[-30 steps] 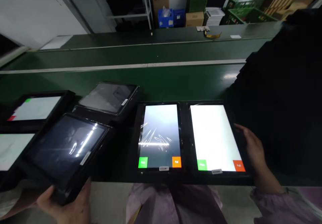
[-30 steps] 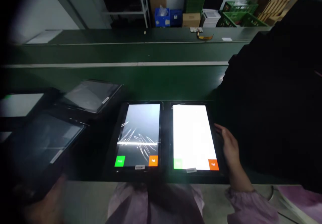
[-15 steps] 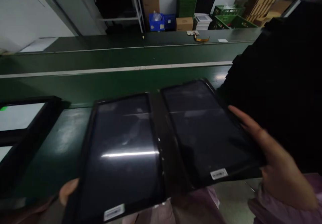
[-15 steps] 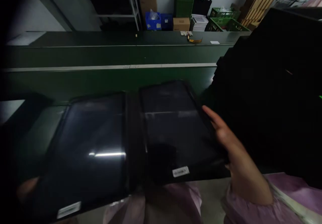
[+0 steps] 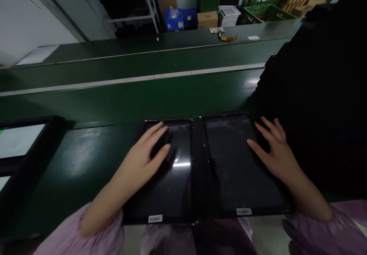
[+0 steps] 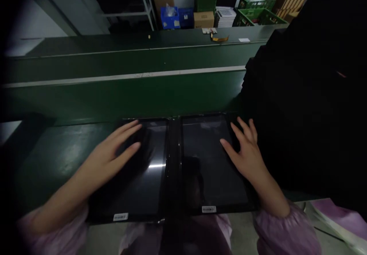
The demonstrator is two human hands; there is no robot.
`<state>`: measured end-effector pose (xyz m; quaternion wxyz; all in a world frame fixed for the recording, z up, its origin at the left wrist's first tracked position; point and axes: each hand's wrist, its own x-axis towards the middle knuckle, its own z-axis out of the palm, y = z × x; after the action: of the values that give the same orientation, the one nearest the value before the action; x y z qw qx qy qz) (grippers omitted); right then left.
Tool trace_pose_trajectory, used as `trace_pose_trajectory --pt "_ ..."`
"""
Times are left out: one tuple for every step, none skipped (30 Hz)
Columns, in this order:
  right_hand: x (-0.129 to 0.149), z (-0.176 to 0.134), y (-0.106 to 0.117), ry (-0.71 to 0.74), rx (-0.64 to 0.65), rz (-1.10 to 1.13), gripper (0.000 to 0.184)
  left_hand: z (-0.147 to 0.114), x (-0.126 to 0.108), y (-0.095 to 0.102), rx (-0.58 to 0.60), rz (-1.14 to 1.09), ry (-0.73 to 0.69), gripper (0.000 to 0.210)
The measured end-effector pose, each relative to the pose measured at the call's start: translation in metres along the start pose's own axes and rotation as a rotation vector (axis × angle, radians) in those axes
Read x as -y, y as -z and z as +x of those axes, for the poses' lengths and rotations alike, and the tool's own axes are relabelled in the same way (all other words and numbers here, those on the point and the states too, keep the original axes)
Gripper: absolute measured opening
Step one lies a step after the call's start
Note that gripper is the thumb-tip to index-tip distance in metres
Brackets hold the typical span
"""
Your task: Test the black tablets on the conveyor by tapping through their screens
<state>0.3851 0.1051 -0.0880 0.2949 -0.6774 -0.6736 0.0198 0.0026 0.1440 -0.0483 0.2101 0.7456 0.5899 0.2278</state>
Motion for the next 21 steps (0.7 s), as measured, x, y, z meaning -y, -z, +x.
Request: trace_pose_trajectory --pt "0.001 0.009 -0.004 0.001 -0.014 0.009 0.062 0.02 -0.01 -0.01 0.065 0.044 -0.045 0.067" --pt "0.002 0.016 -0.008 0.003 -0.031 0.014 0.061 0.038 -0.019 -0.02 0.118 0.109 -0.074 0.069" --pt "0.003 0.021 -0.01 0.004 -0.048 0.016 0.059 0.053 -0.028 -0.029 0.144 0.179 -0.094 0.07" --pt "0.003 0.023 -0.011 0.005 -0.067 0.016 0.057 0.065 -0.035 -0.036 0.165 0.245 -0.101 0.071" --pt "0.004 0.024 -0.012 0.004 -0.087 0.013 0.055 0.073 -0.041 -0.042 0.175 0.3 -0.103 0.07" --pt "0.005 0.023 -0.011 0.001 -0.103 0.008 0.053 0.079 -0.046 -0.046 0.178 0.342 -0.103 0.069" --pt "0.006 0.022 -0.011 -0.002 -0.119 0.003 0.052 0.082 -0.048 -0.048 0.175 0.371 -0.103 0.068" --pt "0.007 0.02 -0.01 -0.001 -0.132 -0.002 0.051 0.083 -0.049 -0.049 0.167 0.388 -0.103 0.067" --pt "0.009 0.019 -0.009 0.005 -0.141 -0.007 0.05 0.083 -0.05 -0.05 0.152 0.398 -0.106 0.065" --pt "0.01 0.019 -0.008 0.015 -0.147 -0.014 0.05 0.083 -0.049 -0.051 0.133 0.404 -0.109 0.064" --pt "0.012 0.019 -0.008 0.024 -0.151 -0.021 0.05 0.083 -0.049 -0.051 0.115 0.409 -0.108 0.062" --pt "0.013 0.02 -0.007 0.031 -0.154 -0.026 0.049 0.083 -0.049 -0.052 0.1 0.411 -0.102 0.061" --pt "0.014 0.021 -0.007 0.032 -0.156 -0.024 0.049 0.085 -0.05 -0.053 0.089 0.411 -0.093 0.059" --pt "0.015 0.023 -0.007 0.028 -0.154 -0.016 0.049 0.086 -0.05 -0.053 0.083 0.406 -0.081 0.058" --pt "0.015 0.024 -0.007 0.02 -0.153 -0.002 0.049 0.088 -0.051 -0.052 0.083 0.394 -0.068 0.057" --pt "0.015 0.025 -0.007 0.008 -0.154 0.018 0.051 0.088 -0.051 -0.05 0.091 0.368 -0.062 0.057" --pt "0.015 0.025 -0.006 -0.009 -0.155 0.046 0.052 0.088 -0.05 -0.047 0.104 0.323 -0.063 0.058" --pt "0.014 0.024 -0.006 -0.033 -0.151 0.082 0.054 0.084 -0.047 -0.041 0.12 0.261 -0.071 0.061" --pt "0.013 0.021 -0.004 -0.067 -0.144 0.131 0.054 0.078 -0.041 -0.033 0.126 0.183 -0.077 0.063" --pt "0.012 0.016 -0.002 -0.109 -0.126 0.193 0.054 0.069 -0.033 -0.024 0.121 0.095 -0.076 0.066" --pt "0.011 0.008 0.0 -0.156 -0.102 0.265 0.053 0.056 -0.021 -0.015 0.096 0.007 -0.057 0.068"
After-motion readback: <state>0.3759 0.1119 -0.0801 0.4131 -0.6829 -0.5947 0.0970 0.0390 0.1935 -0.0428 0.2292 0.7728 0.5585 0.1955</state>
